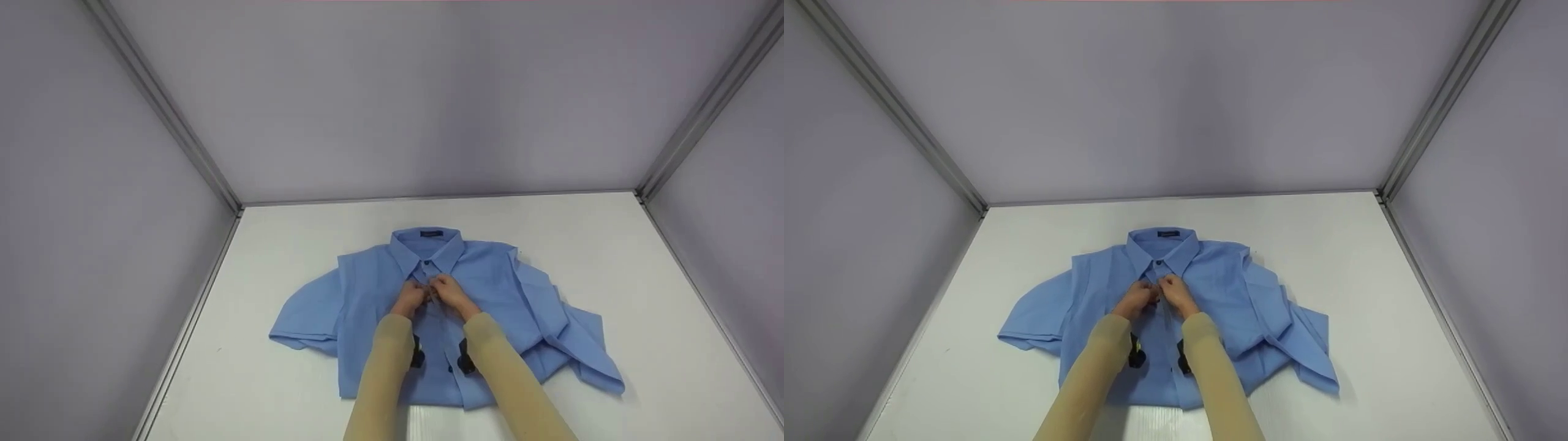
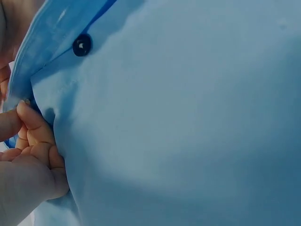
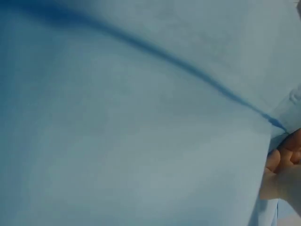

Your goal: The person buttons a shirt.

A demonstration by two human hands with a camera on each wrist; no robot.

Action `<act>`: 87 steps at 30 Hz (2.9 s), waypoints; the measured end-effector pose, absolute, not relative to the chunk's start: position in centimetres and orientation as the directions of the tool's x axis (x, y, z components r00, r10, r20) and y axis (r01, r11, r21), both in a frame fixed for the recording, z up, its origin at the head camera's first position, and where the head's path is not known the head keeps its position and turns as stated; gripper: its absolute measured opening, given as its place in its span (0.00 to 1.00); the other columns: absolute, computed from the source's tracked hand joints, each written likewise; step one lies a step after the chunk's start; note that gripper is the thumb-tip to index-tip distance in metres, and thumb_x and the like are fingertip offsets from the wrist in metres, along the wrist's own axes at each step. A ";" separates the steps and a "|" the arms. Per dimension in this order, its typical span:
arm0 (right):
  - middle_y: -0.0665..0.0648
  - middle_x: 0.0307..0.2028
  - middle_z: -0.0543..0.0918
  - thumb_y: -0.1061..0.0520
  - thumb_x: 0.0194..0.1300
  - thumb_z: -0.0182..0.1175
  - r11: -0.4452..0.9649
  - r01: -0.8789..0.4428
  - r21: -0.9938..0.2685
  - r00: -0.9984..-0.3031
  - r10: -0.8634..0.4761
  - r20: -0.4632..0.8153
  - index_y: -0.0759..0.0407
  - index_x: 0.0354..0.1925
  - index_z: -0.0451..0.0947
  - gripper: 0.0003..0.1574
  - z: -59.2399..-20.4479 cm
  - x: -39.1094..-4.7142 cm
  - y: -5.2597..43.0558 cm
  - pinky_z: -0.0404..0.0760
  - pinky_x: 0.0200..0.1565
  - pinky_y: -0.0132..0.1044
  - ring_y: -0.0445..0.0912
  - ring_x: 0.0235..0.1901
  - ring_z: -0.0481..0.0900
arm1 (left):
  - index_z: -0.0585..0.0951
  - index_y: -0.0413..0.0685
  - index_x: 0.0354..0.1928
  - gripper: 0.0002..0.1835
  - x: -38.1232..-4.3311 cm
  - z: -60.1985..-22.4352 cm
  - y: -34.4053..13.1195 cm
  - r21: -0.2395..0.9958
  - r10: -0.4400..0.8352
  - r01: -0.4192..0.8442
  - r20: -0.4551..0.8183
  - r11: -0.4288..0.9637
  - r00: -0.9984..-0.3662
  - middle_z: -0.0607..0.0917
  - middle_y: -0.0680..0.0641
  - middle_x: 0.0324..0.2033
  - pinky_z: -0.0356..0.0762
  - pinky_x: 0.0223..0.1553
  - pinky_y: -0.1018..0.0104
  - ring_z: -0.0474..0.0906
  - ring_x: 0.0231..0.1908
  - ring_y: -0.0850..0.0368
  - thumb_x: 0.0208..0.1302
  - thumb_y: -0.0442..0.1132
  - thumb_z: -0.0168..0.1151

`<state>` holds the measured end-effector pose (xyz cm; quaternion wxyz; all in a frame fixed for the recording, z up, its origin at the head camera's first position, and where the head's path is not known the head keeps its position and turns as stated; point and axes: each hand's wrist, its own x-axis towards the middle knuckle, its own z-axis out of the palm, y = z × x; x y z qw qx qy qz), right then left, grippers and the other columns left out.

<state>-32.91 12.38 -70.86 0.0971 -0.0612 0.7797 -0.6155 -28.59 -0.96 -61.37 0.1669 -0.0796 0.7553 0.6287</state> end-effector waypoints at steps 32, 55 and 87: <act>0.49 0.10 0.59 0.66 0.60 0.49 0.341 0.179 -0.923 -0.962 -0.138 -0.237 0.57 0.10 0.58 0.24 -61.0 -28.5 11.0 0.57 0.18 0.32 0.40 0.11 0.54 | 0.63 0.47 0.15 0.17 -28.2 -60.9 -1.5 0.925 0.073 -0.372 -0.377 0.076 -0.923 0.63 0.52 0.14 0.59 0.21 0.68 0.57 0.16 0.60 0.61 0.36 0.51; 0.50 0.13 0.60 0.69 0.53 0.48 0.348 0.191 -0.918 -0.957 -0.142 -0.253 0.56 0.11 0.58 0.19 -60.8 -28.2 10.7 0.58 0.20 0.32 0.41 0.14 0.56 | 0.58 0.48 0.09 0.21 -28.5 -61.4 -1.7 0.934 0.072 -0.325 -0.338 0.147 -0.938 0.60 0.53 0.08 0.56 0.16 0.68 0.52 0.10 0.62 0.51 0.28 0.55; 0.53 0.11 0.60 0.62 0.56 0.51 0.451 0.003 -0.893 -0.959 -0.252 -0.131 0.57 0.12 0.59 0.20 -70.8 -32.9 13.1 0.61 0.18 0.38 0.44 0.12 0.57 | 0.53 0.50 0.15 0.16 -33.6 -73.2 0.4 0.906 0.029 -0.244 -0.271 0.346 -0.962 0.57 0.51 0.12 0.56 0.14 0.65 0.54 0.12 0.60 0.50 0.29 0.47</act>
